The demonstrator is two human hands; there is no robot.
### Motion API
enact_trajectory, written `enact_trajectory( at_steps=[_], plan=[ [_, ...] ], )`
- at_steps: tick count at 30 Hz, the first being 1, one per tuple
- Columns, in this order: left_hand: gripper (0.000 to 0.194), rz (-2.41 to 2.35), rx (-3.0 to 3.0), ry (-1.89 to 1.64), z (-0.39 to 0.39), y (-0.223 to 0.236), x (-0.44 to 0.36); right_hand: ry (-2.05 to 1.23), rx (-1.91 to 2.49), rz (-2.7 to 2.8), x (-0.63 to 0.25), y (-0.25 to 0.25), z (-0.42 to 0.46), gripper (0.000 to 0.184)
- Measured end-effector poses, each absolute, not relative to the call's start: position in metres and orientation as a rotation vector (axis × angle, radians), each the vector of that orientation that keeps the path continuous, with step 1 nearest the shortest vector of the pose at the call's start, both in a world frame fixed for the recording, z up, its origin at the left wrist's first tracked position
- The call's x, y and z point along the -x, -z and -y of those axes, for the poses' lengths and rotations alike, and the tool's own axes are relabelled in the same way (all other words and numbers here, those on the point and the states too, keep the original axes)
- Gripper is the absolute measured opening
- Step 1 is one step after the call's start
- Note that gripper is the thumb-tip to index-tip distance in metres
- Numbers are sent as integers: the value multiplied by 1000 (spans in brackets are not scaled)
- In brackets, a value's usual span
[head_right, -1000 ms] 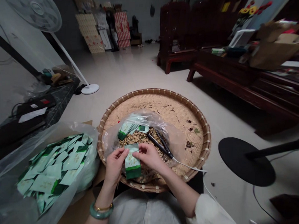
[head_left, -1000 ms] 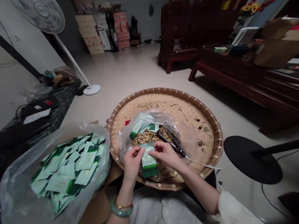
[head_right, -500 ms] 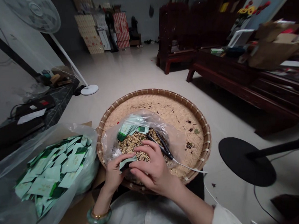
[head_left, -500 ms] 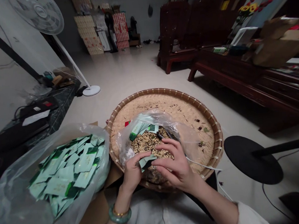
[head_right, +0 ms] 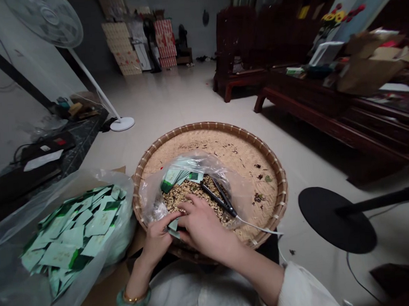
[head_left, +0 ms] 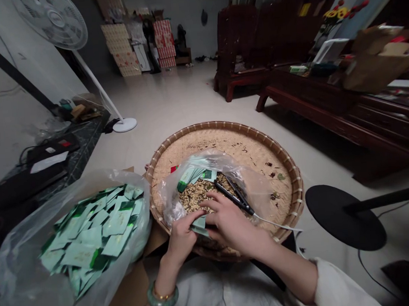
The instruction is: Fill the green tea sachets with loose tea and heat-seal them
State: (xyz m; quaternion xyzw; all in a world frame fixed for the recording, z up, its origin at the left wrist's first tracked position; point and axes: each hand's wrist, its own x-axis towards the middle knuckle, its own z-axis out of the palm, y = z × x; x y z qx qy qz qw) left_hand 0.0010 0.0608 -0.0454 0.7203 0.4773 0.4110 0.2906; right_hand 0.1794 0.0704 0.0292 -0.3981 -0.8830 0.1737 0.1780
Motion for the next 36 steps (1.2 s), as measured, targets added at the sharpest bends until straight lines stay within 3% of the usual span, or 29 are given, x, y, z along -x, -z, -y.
enact_trajectory(
  at_steps=[11, 29, 36],
  plan=[
    [41, -1273, -1728, -972, -62, 51, -2, -471, 1179, 2719, -179, -31, -82, 9],
    [19, -1168, -1650, -1207, -65, 62, 0, -633, 977, 1849, -193, -29, -80, 14],
    [14, -1066, -1690, -1339, -61, 54, 0, -605, 1051, 1856, -203, -12, -85, 21]
  ],
)
